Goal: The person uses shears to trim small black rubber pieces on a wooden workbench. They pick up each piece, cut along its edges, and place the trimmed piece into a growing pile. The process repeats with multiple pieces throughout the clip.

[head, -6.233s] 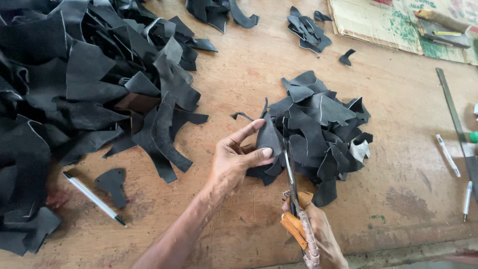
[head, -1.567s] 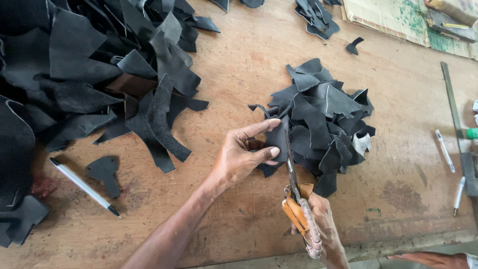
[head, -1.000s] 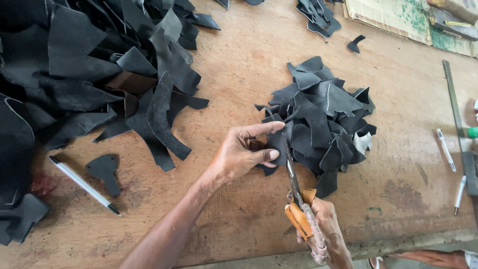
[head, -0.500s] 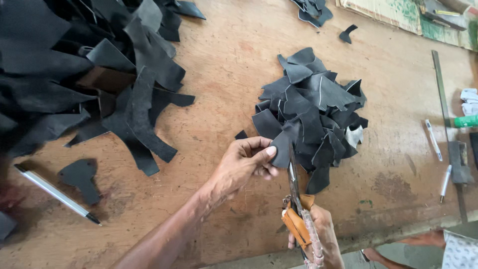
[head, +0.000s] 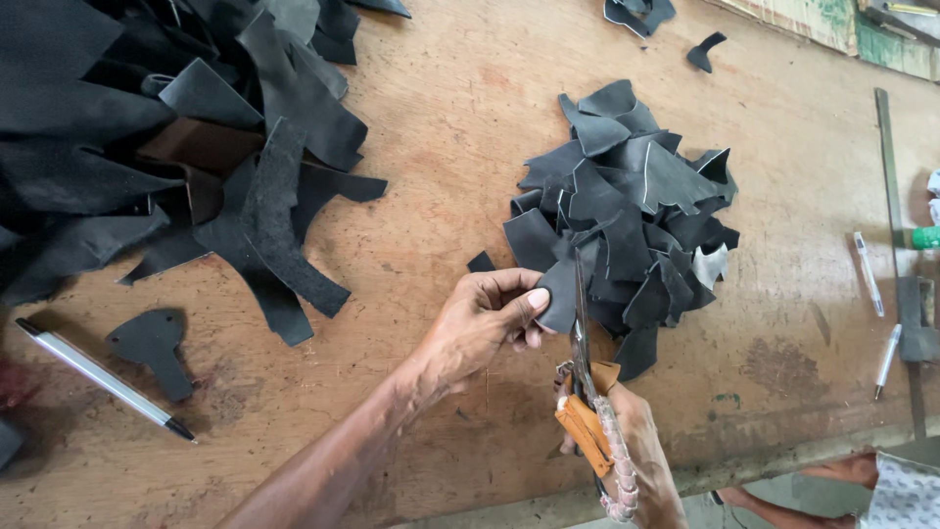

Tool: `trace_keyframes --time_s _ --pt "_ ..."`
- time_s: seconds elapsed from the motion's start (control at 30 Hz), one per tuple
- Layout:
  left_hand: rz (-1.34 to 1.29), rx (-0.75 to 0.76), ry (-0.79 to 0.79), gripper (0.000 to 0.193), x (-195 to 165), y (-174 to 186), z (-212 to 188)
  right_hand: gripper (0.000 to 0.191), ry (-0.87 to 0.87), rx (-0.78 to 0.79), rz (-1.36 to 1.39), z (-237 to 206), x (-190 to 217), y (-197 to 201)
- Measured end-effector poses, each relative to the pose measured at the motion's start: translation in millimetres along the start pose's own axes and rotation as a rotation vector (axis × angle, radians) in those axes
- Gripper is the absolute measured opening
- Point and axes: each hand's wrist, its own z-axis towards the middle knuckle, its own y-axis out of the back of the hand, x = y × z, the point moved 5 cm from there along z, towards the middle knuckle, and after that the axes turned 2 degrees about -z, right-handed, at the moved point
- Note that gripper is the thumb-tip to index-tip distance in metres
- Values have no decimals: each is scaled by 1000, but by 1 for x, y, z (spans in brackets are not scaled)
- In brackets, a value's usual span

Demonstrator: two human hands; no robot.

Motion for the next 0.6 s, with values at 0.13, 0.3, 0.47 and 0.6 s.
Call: trace_keyframes --time_s 0.13,0.3,0.47,0.6 --pt "-4 12 -21 22 -2 2 2 25 -148 -23 218 6 -13 1" --pt "47 -4 -24 23 -5 2 1 26 -178 -56 284 9 -23 2" --pt "51 -9 -13 24 -7 0 0 28 -209 -58 322 7 -28 5" --pt "65 -8 -9 24 -5 0 1 27 -85 -24 162 7 -28 10"
